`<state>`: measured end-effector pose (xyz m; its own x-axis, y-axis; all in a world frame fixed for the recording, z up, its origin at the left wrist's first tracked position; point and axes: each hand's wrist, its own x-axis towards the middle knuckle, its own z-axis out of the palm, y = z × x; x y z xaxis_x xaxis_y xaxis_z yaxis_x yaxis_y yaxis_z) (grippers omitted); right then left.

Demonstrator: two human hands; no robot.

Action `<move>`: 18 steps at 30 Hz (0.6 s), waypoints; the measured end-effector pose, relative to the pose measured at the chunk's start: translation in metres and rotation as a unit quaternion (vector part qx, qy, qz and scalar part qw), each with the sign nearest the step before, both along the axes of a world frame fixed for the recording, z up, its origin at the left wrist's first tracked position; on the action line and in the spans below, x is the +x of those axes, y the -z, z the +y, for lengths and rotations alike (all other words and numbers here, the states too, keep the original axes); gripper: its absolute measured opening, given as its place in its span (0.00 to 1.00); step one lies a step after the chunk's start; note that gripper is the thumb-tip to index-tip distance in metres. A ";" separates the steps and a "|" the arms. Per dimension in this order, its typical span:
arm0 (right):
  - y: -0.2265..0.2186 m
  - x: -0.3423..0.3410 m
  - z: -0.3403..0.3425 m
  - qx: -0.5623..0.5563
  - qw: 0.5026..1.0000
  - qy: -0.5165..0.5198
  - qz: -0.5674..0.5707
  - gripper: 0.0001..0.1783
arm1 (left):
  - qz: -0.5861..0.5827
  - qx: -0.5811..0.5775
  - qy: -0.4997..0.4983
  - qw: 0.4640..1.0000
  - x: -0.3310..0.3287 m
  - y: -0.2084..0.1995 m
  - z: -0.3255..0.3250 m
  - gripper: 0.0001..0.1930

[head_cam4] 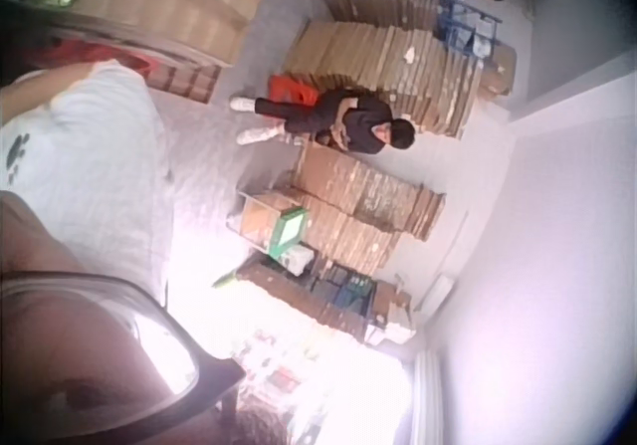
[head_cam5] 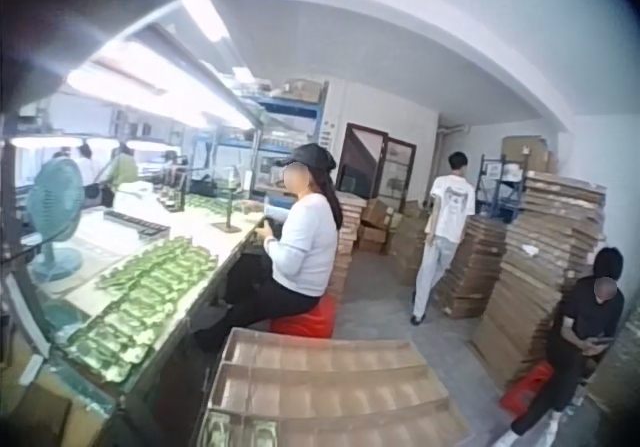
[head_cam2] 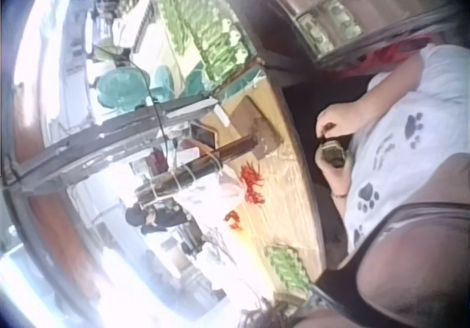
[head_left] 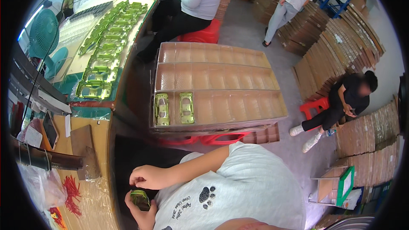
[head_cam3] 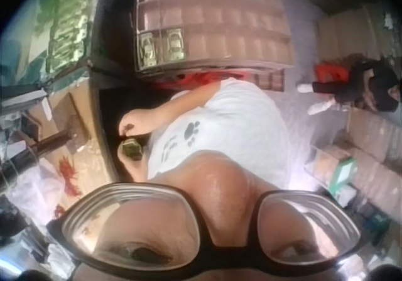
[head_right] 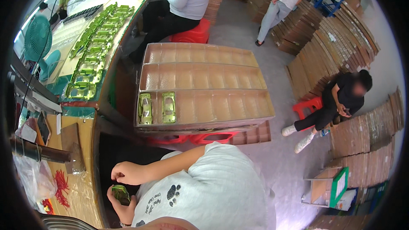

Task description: The recorder is assembling green toy car shells, using a heating tool to bond components and organizing them on the workbench.

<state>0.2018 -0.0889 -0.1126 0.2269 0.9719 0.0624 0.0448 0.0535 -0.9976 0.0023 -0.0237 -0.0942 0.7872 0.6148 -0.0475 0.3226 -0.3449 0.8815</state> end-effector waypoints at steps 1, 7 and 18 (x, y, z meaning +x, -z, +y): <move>-0.003 -0.001 0.000 0.001 1.000 -0.001 0.002 0.07 | -0.008 -0.023 0.001 1.000 0.000 -0.002 -0.001 0.41; -0.011 -0.009 0.001 0.123 0.988 0.039 0.080 0.04 | -0.037 -0.109 0.033 0.993 0.000 0.004 0.001 0.44; -0.006 -0.011 -0.005 0.191 0.981 0.031 0.034 0.05 | -0.097 -0.149 0.021 0.984 -0.002 0.017 0.000 0.44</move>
<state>0.1911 -0.0936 -0.1068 0.3004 0.8653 0.4013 -0.0069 0.4227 -0.9062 0.0002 -0.0242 -0.1114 0.8232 0.5639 -0.0663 0.1287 -0.0716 0.9891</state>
